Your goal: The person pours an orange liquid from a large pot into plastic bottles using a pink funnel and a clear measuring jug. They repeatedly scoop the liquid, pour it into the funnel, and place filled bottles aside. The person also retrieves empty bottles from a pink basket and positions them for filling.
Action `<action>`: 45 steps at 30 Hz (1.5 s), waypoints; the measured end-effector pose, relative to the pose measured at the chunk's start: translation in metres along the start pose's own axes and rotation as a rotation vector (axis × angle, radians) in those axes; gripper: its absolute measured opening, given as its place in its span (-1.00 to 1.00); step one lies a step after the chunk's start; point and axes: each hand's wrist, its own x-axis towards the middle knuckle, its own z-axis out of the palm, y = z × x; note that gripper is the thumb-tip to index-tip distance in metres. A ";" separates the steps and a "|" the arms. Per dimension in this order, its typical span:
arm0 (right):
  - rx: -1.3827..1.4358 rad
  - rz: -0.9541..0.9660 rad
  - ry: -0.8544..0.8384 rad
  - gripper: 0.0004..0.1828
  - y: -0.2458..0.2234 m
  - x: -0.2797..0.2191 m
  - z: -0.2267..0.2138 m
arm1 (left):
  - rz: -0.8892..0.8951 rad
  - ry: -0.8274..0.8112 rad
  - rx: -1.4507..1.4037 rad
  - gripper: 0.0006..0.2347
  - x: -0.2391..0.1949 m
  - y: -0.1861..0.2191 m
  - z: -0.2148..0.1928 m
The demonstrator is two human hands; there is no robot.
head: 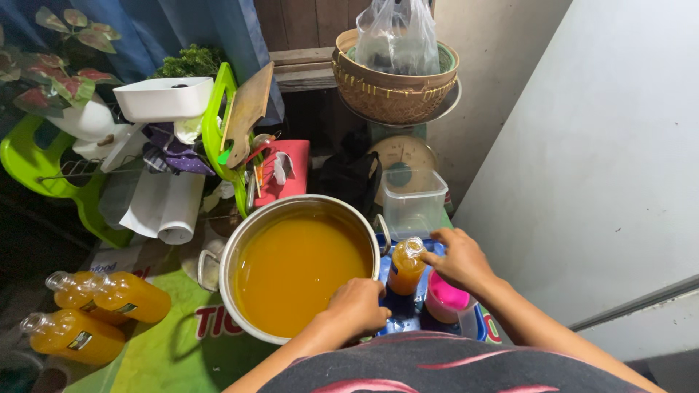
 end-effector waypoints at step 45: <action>0.129 -0.199 -0.042 -0.51 -0.137 -0.044 -0.125 | 0.419 0.677 -0.420 -0.21 -0.017 0.064 -0.028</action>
